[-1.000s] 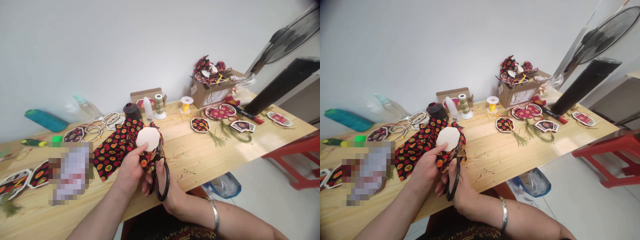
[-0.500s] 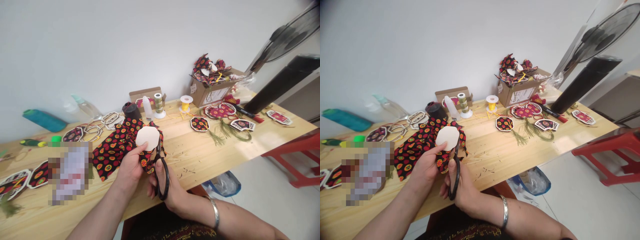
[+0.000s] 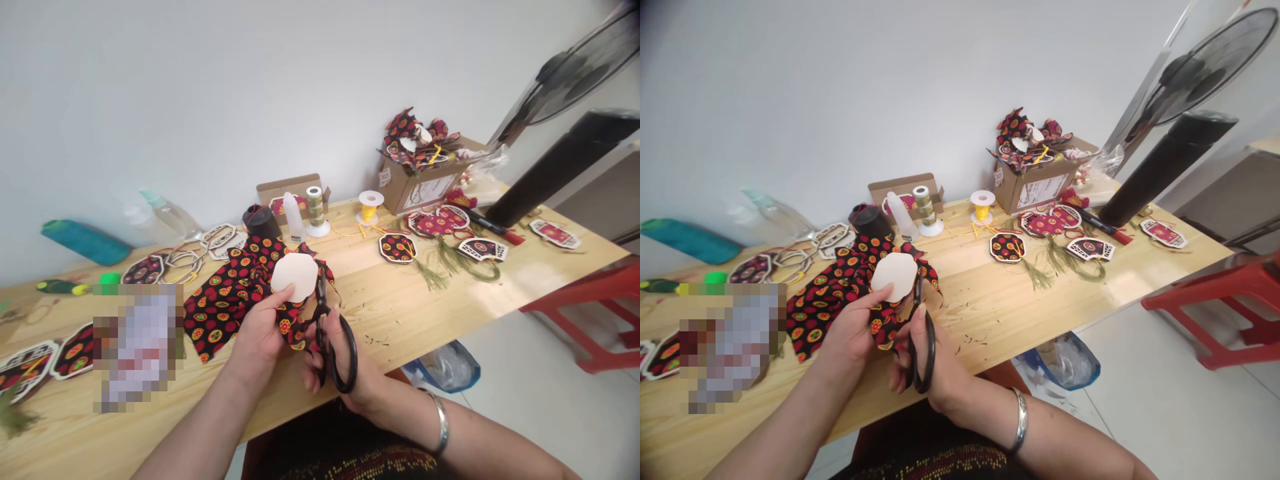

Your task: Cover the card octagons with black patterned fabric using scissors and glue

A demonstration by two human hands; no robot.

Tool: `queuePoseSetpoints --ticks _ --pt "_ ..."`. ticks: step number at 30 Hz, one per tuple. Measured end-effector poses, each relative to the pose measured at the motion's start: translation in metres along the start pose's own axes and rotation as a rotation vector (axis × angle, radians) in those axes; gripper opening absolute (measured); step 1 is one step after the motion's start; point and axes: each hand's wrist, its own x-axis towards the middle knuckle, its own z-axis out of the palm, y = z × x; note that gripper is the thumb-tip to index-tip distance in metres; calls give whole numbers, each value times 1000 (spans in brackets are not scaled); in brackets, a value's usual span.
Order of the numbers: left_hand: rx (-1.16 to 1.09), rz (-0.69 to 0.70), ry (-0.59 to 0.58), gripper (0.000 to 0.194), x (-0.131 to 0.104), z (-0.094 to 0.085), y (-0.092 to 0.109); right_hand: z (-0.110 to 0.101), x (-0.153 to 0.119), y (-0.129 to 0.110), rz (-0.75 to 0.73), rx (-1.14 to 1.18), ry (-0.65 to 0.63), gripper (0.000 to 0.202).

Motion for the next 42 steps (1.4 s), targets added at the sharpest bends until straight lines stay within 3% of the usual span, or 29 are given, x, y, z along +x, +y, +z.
queuePoseSetpoints --ticks 6,12,18,28,38,42 --pt "40 -30 -17 32 1 -1 2 -6 3 -1 -48 -97 -52 69" --pt "17 -88 -61 33 4 -5 1 -6 5 -6 -85 -207 -19 68" --pt "6 -42 -46 37 6 -6 0 -17 4 -4 -138 -284 -63 57" --pt "12 -30 -31 38 1 1 1 -20 1 -6 -109 -269 -66 57" --pt "-26 -45 -40 45 2 1 1 -22 -1 -8 -59 -284 10 60" --pt "-31 -34 -19 48 1 1 0 -26 -2 -16 -8 -232 -49 63"
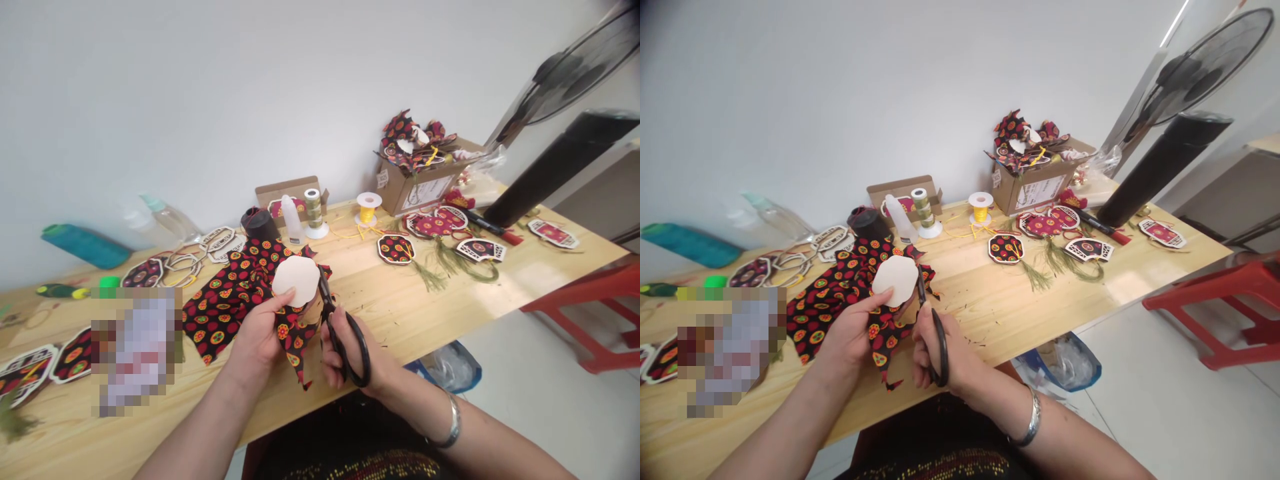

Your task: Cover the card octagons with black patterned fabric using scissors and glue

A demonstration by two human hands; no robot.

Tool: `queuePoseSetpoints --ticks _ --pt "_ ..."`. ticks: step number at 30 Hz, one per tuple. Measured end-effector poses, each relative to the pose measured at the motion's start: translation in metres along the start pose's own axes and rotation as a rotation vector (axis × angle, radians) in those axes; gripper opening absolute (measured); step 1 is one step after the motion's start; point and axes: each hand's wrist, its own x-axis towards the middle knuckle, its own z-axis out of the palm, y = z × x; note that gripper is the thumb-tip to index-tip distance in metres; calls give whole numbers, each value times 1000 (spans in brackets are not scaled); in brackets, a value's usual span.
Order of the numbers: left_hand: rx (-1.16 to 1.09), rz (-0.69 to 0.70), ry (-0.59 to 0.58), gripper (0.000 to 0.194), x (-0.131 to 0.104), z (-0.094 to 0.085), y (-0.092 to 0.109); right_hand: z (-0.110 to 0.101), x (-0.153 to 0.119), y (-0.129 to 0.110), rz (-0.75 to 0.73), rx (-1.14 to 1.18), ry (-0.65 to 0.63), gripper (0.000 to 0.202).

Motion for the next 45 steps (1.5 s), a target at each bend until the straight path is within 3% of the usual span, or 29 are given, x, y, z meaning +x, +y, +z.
queuePoseSetpoints --ticks 9,16,38,45 --pt "18 -34 -53 48 0 -4 0 -16 -1 -24 72 -39 -120 73" --pt "48 -23 -39 49 -1 -3 0 -25 -6 -32 47 -164 -89 72" --pt "-15 -63 -114 46 -1 -5 -1 -23 -10 -25 -44 -188 -12 64" --pt "-18 -66 -128 44 0 -6 -1 -23 -12 -22 -4 -207 37 64"
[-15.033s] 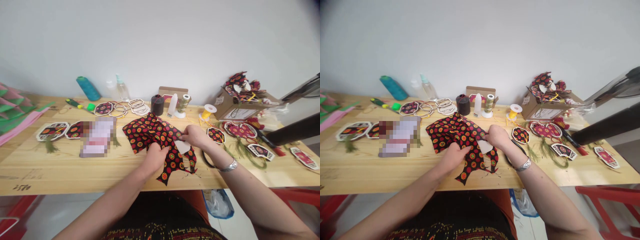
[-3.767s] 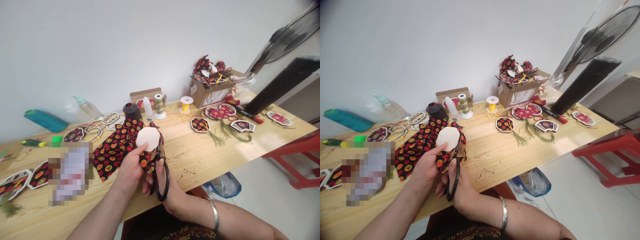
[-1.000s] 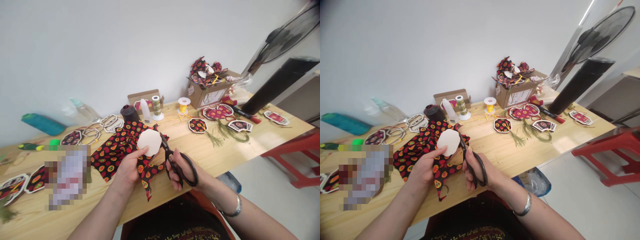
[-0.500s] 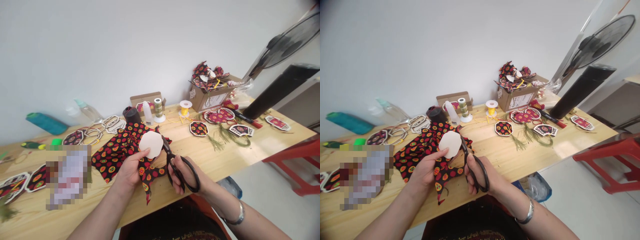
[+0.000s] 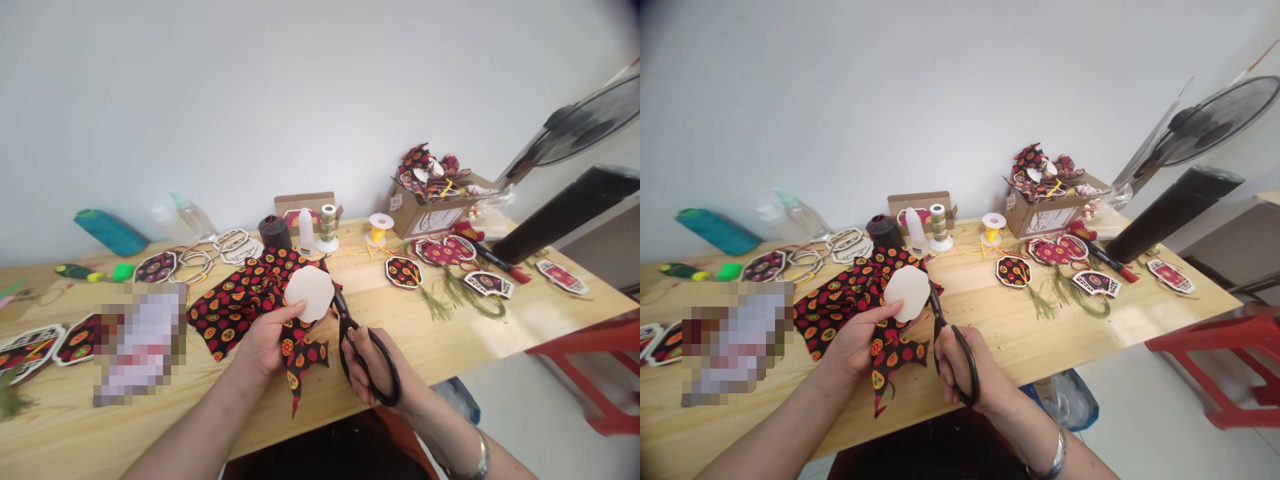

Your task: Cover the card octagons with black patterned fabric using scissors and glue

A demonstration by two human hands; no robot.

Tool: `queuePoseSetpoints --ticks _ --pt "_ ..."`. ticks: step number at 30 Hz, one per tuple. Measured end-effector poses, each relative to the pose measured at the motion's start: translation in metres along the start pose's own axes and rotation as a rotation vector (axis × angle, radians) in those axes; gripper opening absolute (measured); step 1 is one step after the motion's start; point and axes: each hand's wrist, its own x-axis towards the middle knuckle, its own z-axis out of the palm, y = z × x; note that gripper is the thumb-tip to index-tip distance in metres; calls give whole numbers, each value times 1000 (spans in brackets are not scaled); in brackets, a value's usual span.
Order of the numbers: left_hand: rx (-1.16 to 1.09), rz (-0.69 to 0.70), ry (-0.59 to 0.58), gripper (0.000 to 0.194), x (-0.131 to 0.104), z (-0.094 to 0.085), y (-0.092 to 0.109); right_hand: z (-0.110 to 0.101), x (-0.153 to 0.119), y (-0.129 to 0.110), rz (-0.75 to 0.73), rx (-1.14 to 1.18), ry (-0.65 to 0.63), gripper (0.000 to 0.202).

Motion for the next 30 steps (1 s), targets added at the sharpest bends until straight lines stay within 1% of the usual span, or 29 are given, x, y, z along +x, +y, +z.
queuePoseSetpoints --ticks 2,5,7,10,14,16,20,24,30 --pt "6 -3 8 44 0 0 0 -4 1 2 23 42 -37 67" --pt "17 -11 21 44 0 -1 1 -12 4 4 48 111 -183 73" --pt "21 -8 22 43 0 -2 2 -17 6 2 74 132 -263 76" --pt "27 6 24 42 -1 -1 5 -22 8 -7 95 120 -329 76" --pt "48 12 19 40 -4 2 10 -29 12 -20 71 83 -389 75" --pt "59 6 16 39 -5 4 12 -33 15 -26 82 72 -418 76" --pt "53 0 22 40 -2 7 15 -40 23 -36 116 11 -427 78" --pt "28 8 5 42 5 3 15 -46 32 -46 97 -114 -413 75" --pt "2 -21 -22 40 15 -6 10 -57 50 -55 106 -298 -463 75"
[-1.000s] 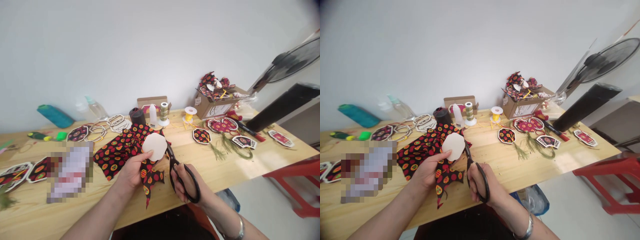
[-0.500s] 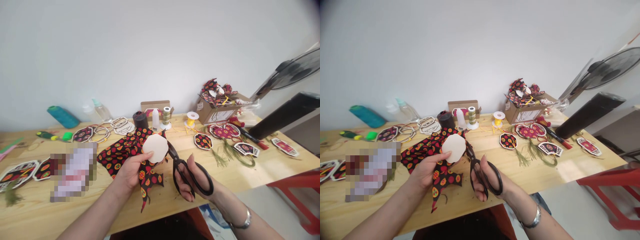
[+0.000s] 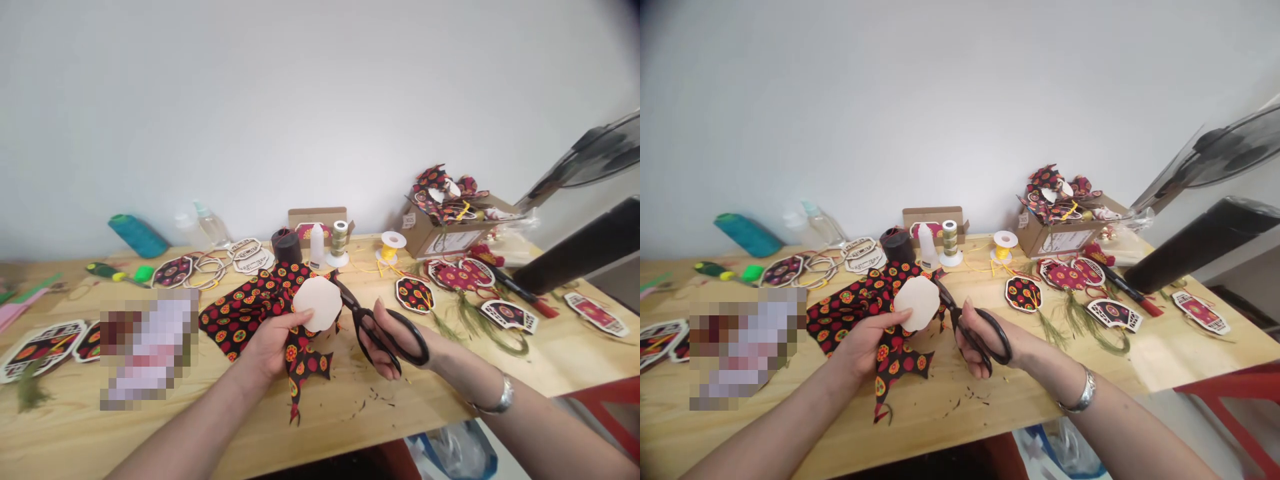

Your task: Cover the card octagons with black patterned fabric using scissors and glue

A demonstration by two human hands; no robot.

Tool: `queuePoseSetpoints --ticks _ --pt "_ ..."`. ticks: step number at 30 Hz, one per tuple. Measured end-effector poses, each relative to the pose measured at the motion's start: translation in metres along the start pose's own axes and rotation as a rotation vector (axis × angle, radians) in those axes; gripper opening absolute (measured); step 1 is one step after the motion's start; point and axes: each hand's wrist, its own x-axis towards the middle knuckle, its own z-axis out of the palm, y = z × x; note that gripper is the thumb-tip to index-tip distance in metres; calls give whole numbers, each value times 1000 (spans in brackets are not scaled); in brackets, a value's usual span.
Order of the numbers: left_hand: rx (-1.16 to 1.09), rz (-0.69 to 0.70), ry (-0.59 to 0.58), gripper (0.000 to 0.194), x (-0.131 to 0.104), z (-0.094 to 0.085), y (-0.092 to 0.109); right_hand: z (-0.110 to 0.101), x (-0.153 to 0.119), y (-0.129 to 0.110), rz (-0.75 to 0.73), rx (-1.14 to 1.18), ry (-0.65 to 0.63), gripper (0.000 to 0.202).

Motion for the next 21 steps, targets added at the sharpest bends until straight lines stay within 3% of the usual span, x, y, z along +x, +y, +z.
queuePoseSetpoints --ticks 11,21 --pt "-5 65 52 42 3 -3 0 -11 2 -5 -97 -184 -9 71" --pt "-22 67 66 43 3 -2 1 -9 2 -12 -44 -183 -24 66"
